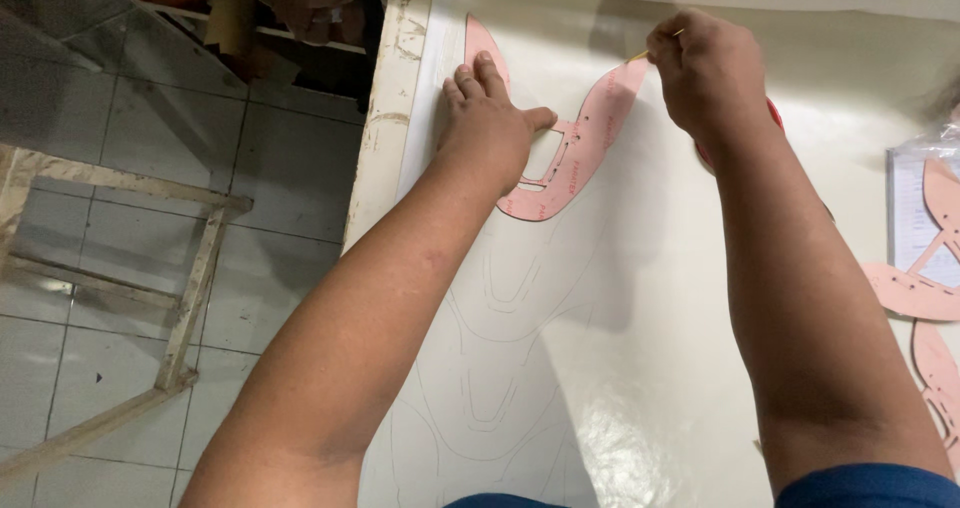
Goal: The person traces around pink shoe pattern pieces laid on a white paper sheet, using a pen to draw outlines on the paper. They reposition each pattern piece, hold it steady with one hand, and trace its edges, working through the pieces one at a time across the table.
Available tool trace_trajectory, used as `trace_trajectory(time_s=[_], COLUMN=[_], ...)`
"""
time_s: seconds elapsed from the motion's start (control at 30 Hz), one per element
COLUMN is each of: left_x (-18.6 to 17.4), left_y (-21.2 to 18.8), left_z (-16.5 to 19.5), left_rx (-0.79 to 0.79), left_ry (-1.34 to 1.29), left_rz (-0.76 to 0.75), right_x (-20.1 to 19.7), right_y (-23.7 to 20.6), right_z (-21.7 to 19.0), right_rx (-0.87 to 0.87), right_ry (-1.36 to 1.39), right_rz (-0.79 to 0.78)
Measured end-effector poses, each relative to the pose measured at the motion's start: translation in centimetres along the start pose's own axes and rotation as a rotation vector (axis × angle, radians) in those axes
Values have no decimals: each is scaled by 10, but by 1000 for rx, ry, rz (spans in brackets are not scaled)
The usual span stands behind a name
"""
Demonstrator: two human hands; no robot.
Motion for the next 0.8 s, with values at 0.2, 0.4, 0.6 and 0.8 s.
trace_trajectory(time_s=[0.2,0.4,0.6,0.8], left_x=[-1,0,2,0], left_y=[-1,-1,0,-2], left_z=[-1,0,1,1], left_rx=[-11,-11,-13,-3], left_ry=[-27,-22,12,8], left_rz=[-10,12,-42,7], right_x=[-5,-9,-8,-9], right_y=[-4,-18,-23,-31], right_z=[4,2,1,0], right_rx=[-97,-214,-244,-122], right_ry=[-130,-177,-183,-67], right_rz=[44,121,165,123])
Point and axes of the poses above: each hand's wrist, its own y-axis towards the middle knuckle, its own x-axis out of the palm, z = x × y, the point moved 9 cm from there along y, towards the middle knuckle, and after that the axes turned 7 degrees about -x, right-handed, at the moved point
